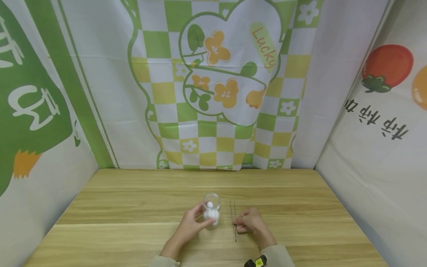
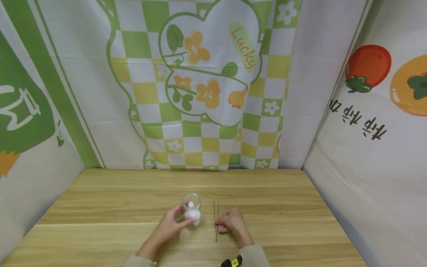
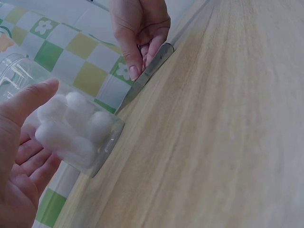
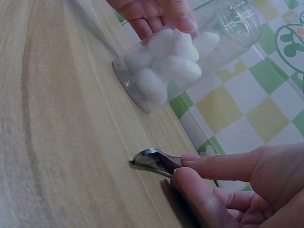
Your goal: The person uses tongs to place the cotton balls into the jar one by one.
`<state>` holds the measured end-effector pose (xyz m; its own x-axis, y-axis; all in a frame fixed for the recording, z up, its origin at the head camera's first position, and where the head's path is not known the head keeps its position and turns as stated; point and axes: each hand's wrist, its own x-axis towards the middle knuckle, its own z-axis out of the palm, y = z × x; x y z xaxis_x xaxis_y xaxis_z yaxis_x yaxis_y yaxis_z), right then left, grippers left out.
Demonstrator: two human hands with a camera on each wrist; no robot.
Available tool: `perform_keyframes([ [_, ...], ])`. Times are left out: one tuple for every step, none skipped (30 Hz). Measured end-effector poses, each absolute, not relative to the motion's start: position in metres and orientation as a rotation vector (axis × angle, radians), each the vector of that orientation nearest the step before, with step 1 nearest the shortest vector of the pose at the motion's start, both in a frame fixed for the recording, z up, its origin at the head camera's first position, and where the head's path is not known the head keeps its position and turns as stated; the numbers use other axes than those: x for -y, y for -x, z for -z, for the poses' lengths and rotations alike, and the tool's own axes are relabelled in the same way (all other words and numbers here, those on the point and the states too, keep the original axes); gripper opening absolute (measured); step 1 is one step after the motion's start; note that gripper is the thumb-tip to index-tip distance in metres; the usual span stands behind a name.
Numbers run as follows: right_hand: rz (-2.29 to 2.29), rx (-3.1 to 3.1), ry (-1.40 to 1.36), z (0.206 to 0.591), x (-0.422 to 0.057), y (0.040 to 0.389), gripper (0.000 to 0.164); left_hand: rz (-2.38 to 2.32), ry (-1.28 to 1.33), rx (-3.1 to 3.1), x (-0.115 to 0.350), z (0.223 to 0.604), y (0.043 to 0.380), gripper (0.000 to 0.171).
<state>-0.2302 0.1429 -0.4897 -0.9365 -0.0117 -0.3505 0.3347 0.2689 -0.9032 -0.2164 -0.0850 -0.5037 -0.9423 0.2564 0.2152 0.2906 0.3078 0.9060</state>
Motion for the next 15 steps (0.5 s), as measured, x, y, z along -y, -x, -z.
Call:
perform_keyframes([
  [1.715,-2.256,-0.296,0.49,-0.143,0.23,0.014,1.753,0.525,2.514,0.085,0.504,0.216,0.069],
  [1.712,-2.253,-0.296,0.49,-0.143,0.23,0.014,1.752,0.523,2.512,0.085,0.504,0.216,0.069],
  [1.712,-2.251,-0.295,0.49,-0.143,0.231,0.013,1.748,0.524,2.512,0.085,0.505,0.216,0.069],
  [1.713,-2.251,-0.295,0.491,-0.143,0.231,0.012,1.747,0.525,2.51,0.085,0.505,0.216,0.069],
  [1.711,-2.249,-0.293,0.491,-0.143,0.231,0.011,1.739,0.525,2.51,0.085,0.505,0.215,0.069],
  [1.715,-2.252,-0.289,0.491,-0.144,0.232,0.01,1.741,0.526,2.509,0.086,0.505,0.215,0.069],
  [1.725,-2.253,-0.284,0.491,-0.145,0.232,0.01,1.737,0.529,2.508,0.086,0.505,0.215,0.071],
  [1.747,-2.242,-0.276,0.491,-0.147,0.232,0.01,1.727,0.542,2.51,0.086,0.504,0.215,0.073],
  [1.764,-2.238,-0.261,0.49,-0.149,0.232,0.01,1.711,0.555,2.516,0.086,0.504,0.214,0.075],
  [1.777,-2.239,-0.242,0.489,-0.152,0.232,0.01,1.695,0.576,2.528,0.087,0.504,0.214,0.078],
  [1.789,-2.238,-0.222,0.487,-0.154,0.232,0.012,1.69,0.594,2.545,0.089,0.503,0.213,0.08],
  [1.799,-2.244,-0.2,0.485,-0.157,0.232,0.014,1.676,0.613,2.572,0.091,0.501,0.212,0.082],
  [1.817,-2.243,-0.183,0.483,-0.159,0.232,0.017,1.657,0.626,2.603,0.094,0.5,0.212,0.083],
  [1.831,-2.24,-0.172,0.481,-0.16,0.233,0.019,1.641,0.637,2.637,0.098,0.497,0.211,0.083],
  [1.827,-2.271,-0.157,0.478,-0.162,0.234,0.021,1.623,0.631,2.674,0.102,0.494,0.211,0.081],
])
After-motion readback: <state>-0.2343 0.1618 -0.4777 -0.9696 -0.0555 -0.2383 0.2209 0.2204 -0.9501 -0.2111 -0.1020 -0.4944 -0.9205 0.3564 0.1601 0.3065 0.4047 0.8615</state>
